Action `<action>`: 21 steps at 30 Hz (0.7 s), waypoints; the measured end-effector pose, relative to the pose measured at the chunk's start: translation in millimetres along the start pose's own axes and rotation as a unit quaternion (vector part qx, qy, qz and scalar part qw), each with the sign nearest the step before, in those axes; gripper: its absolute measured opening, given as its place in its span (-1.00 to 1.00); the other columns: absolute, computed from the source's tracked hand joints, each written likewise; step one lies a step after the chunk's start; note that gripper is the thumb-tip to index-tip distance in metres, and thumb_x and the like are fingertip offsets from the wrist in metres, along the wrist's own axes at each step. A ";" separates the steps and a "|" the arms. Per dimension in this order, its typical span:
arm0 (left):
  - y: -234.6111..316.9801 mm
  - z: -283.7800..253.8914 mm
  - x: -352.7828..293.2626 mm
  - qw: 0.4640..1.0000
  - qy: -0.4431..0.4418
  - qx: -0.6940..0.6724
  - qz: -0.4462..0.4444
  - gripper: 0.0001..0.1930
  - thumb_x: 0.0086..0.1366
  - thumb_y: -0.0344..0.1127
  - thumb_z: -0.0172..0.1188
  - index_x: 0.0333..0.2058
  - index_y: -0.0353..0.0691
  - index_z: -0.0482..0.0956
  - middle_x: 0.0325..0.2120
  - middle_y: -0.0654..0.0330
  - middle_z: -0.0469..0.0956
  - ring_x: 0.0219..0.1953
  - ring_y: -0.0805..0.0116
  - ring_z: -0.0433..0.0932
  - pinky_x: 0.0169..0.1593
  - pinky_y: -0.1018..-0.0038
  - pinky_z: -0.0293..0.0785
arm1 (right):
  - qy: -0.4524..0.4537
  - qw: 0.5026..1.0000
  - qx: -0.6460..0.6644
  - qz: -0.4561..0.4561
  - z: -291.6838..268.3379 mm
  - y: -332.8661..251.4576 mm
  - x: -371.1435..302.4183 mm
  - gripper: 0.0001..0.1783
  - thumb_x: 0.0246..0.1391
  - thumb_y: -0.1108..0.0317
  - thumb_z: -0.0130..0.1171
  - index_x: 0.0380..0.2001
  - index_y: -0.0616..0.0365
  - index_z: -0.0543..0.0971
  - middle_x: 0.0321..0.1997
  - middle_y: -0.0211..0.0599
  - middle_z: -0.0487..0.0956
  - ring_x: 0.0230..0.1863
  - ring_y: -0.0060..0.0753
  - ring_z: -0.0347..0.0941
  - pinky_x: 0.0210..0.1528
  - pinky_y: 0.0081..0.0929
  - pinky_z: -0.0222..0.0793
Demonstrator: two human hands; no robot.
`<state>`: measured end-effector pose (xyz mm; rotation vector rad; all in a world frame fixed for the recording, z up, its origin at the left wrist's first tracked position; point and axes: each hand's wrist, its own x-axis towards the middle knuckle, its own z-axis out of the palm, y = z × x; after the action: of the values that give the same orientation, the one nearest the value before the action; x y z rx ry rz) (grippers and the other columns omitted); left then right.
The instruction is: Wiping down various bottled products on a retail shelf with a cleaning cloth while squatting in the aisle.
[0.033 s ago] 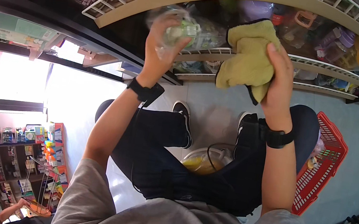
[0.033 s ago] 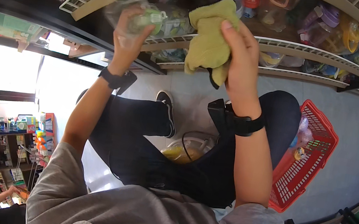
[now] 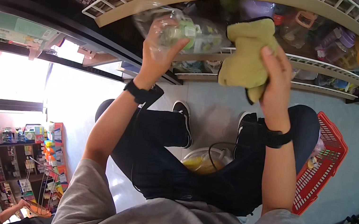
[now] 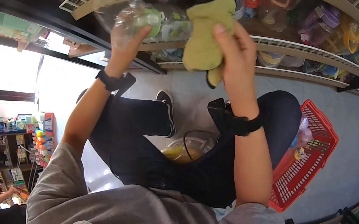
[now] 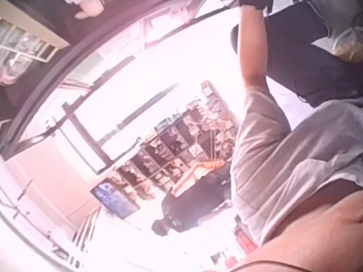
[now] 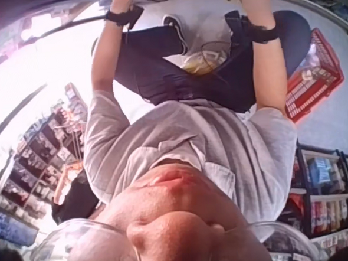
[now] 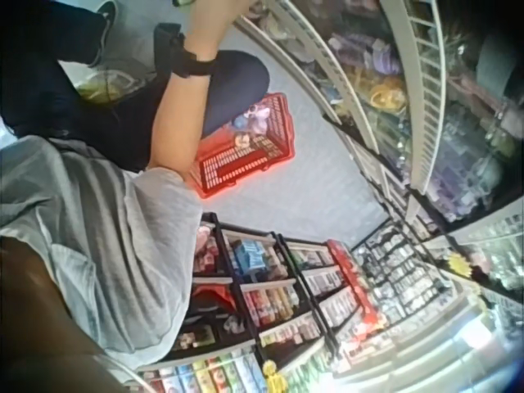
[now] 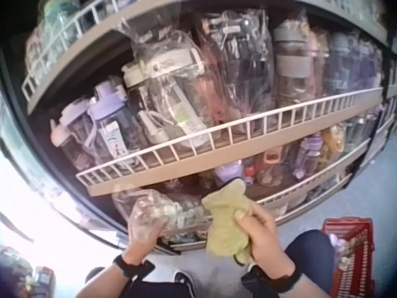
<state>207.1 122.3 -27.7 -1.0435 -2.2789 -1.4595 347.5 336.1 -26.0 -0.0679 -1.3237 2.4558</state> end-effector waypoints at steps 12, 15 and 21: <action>14.1 -27.2 -31.4 0.991 -0.097 -0.087 -0.021 -0.58 -0.03 -0.48 0.40 -0.14 -0.24 0.53 -0.03 0.11 0.51 0.00 0.29 0.49 0.09 0.43 0.38 | -0.160 0.824 -0.503 -0.205 38.2 39.2 -7.5 -0.03 -0.24 0.14 0.42 0.24 0.19 0.20 0.26 0.05 0.31 0.30 0.11 0.19 0.33 -0.11 0.11; 11.3 -37.2 -31.7 0.991 -0.130 0.000 -0.004 -0.59 -0.05 -0.47 0.42 -0.17 -0.23 0.54 -0.01 0.09 0.50 0.03 0.22 0.50 0.10 0.41 0.38 | -0.161 0.824 -0.515 -0.171 34.5 39.1 -5.2 0.07 -0.33 0.11 0.47 0.24 0.27 0.19 0.26 0.13 0.30 0.30 0.14 0.18 0.33 -0.14 0.10; 13.3 -61.9 -21.2 0.937 -0.227 -0.262 0.043 -0.54 -0.14 -0.26 0.56 -0.23 -0.07 0.56 -0.03 -0.02 0.48 0.08 -0.03 0.42 0.17 0.05 0.33 | -0.214 0.950 -0.226 0.009 9.3 44.2 1.8 0.04 -0.18 0.12 0.47 0.28 0.28 0.13 0.25 0.00 0.34 0.26 -0.20 0.31 0.25 -0.32 0.26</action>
<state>220.9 62.8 -0.8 -1.7679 -2.1103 -2.0212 331.5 307.1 -56.6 0.3605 -2.0566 2.2039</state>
